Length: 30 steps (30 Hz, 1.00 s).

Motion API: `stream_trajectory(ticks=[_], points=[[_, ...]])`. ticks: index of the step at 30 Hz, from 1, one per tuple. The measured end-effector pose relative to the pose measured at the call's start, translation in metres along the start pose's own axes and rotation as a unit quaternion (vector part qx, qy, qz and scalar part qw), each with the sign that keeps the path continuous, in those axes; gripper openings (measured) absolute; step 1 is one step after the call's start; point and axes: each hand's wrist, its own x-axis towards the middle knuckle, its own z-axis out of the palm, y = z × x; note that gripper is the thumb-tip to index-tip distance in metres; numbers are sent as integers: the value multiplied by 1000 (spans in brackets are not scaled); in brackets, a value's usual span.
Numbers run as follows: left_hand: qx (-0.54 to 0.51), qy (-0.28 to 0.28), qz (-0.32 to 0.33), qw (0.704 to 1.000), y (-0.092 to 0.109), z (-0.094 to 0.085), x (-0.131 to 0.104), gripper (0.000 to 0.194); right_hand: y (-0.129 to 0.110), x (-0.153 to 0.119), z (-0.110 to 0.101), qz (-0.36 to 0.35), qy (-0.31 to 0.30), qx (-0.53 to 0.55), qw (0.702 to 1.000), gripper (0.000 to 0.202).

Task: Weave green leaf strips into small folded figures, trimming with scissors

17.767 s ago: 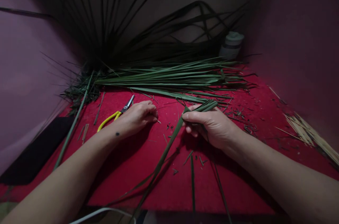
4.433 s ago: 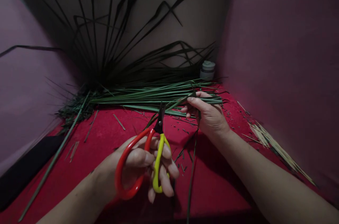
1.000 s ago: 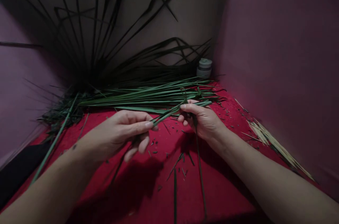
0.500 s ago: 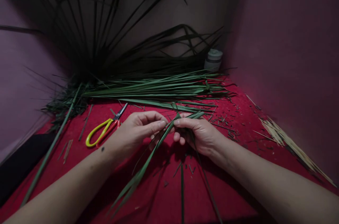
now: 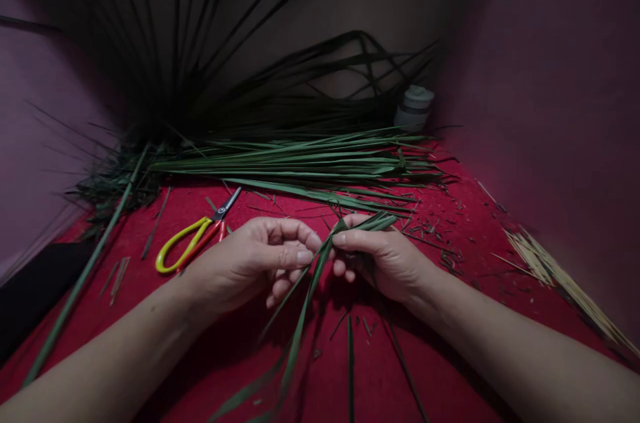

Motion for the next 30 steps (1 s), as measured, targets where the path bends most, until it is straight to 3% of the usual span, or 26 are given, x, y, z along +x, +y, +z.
stream_trajectory(ticks=[10, 30], points=[[58, 34, 36, 997, 7, 4, -4, 9, 1, -1, -1, 1, 10, 7, 1000, 11], [98, 12, 27, 995, 7, 1, -5, 14, -2, 1, -2, 0, 16, 3, 1000, 10]])
